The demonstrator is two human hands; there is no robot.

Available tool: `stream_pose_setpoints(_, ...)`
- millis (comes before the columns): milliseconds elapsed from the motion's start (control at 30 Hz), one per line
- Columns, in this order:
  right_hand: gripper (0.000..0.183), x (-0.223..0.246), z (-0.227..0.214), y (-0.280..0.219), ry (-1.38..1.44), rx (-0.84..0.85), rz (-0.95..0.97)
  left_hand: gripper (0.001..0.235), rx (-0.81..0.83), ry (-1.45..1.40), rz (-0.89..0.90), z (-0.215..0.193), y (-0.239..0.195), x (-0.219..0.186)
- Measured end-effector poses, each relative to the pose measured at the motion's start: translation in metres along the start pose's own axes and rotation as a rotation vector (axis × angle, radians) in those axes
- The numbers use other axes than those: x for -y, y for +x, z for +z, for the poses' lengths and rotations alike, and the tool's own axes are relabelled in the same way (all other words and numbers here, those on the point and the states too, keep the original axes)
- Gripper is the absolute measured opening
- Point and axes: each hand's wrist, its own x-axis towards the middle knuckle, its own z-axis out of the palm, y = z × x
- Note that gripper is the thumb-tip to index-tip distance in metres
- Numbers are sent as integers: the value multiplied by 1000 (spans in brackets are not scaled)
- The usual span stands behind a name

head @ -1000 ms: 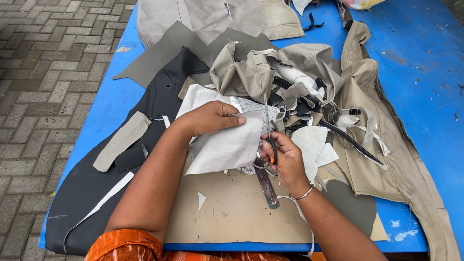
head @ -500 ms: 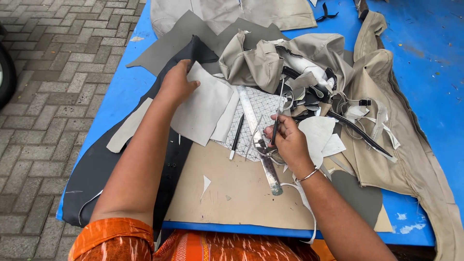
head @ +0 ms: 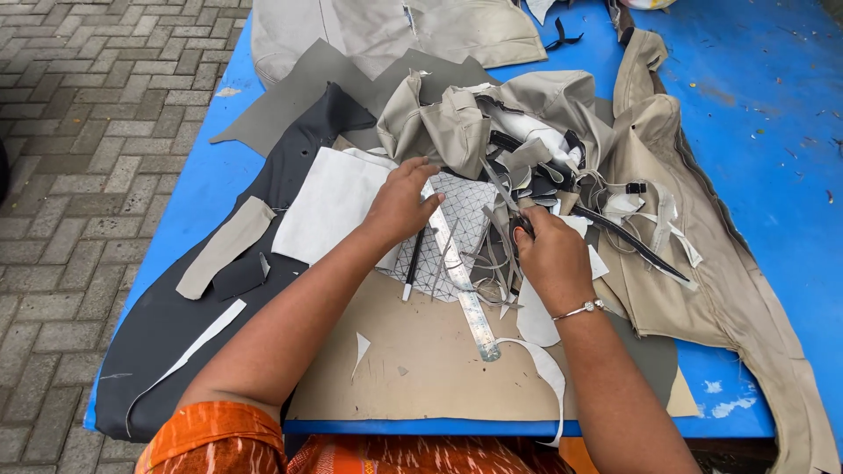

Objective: Marking and cutting leather pieces on a cutting table.

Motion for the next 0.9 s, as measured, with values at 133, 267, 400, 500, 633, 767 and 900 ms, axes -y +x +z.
stream_pose_setpoints(133,32,-52,16,8,-292,67,9,52,-53,95,-44,8,58,6)
stream_pose_setpoints(267,32,-45,16,5,-348,234,49,65,-18,270,-113,8,114,24)
stream_pose_setpoints(400,34,-45,15,3,-365,325,14,95,198,479,-137,28,161,78)
stream_pose_setpoints(500,38,-22,-4,-2,-445,379,28,72,115,337,-211,38,191,122)
stream_pose_setpoints(633,27,-37,17,-7,-471,351,-29,18,16,91,-304,-37,164,54)
stream_pose_setpoints(767,28,-32,22,-9,-466,242,-76,20,-315,-762,-455,-86,150,15)
stream_pose_setpoints(900,36,-30,13,-7,-449,314,-65,22,-314,-1580,-490,-129,114,-17)
